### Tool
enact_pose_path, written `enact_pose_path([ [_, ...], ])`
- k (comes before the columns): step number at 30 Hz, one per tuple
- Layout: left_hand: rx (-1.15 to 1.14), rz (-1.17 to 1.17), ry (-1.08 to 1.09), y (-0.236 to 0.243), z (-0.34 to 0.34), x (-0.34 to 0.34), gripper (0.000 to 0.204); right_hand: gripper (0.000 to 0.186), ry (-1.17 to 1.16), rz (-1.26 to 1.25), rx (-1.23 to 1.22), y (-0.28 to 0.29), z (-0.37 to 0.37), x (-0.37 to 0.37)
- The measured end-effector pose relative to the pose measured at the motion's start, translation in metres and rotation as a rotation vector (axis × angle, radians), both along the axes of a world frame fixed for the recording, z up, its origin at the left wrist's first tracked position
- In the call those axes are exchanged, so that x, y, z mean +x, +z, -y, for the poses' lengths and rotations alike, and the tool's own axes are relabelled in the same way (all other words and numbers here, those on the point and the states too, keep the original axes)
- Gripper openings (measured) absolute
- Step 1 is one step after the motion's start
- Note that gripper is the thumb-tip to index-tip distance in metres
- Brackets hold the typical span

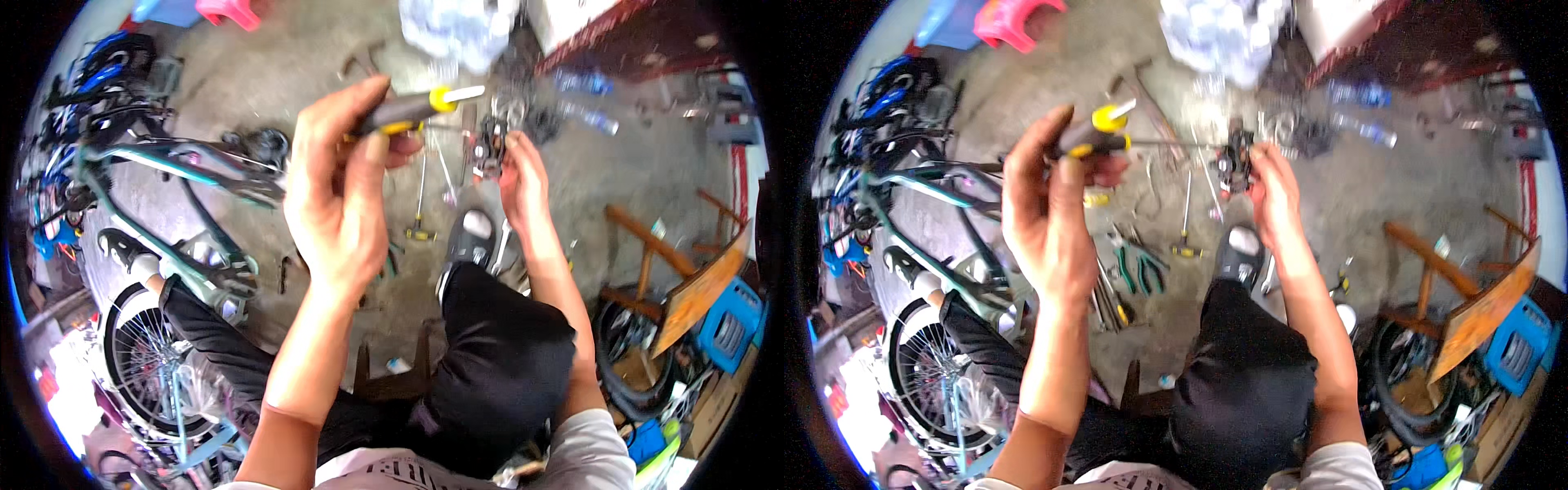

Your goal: The person manipulates a bicycle brake caliper by hand and using a tool, then cleans the caliper with a purple cloth.

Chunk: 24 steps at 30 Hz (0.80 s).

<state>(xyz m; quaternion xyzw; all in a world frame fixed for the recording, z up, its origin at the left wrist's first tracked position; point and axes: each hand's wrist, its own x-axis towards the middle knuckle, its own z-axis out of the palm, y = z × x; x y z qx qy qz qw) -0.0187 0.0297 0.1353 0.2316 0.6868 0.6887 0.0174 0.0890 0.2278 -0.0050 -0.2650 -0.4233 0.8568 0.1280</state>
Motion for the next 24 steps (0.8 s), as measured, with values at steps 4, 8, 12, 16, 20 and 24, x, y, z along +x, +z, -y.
enact_pose_path([
  [4,-0.074,-0.497,0.249,0.065,0.042,0.012,0.04,0.023,0.185,-0.078,0.285,0.13,-0.003,-0.023],
  [8,-0.203,-0.706,0.592,0.11,0.098,0.027,0.036,0.023,0.279,-0.043,0.404,0.226,0.023,-0.022],
  [12,0.083,-0.483,0.614,0.136,0.135,0.048,0.044,0.022,0.357,-0.01,0.437,0.284,0.067,-0.004],
  [16,0.245,-0.353,0.613,0.158,0.171,0.081,0.054,0.022,0.295,-0.017,0.334,0.298,0.139,0.018],
  [20,0.396,-0.372,0.67,0.162,0.21,0.108,0.054,0.021,0.327,-0.114,0.214,0.274,0.198,0.04],
  [24,0.396,-0.286,0.732,0.16,0.224,0.128,0.049,0.026,0.328,-0.135,0.109,0.233,0.239,0.066],
])
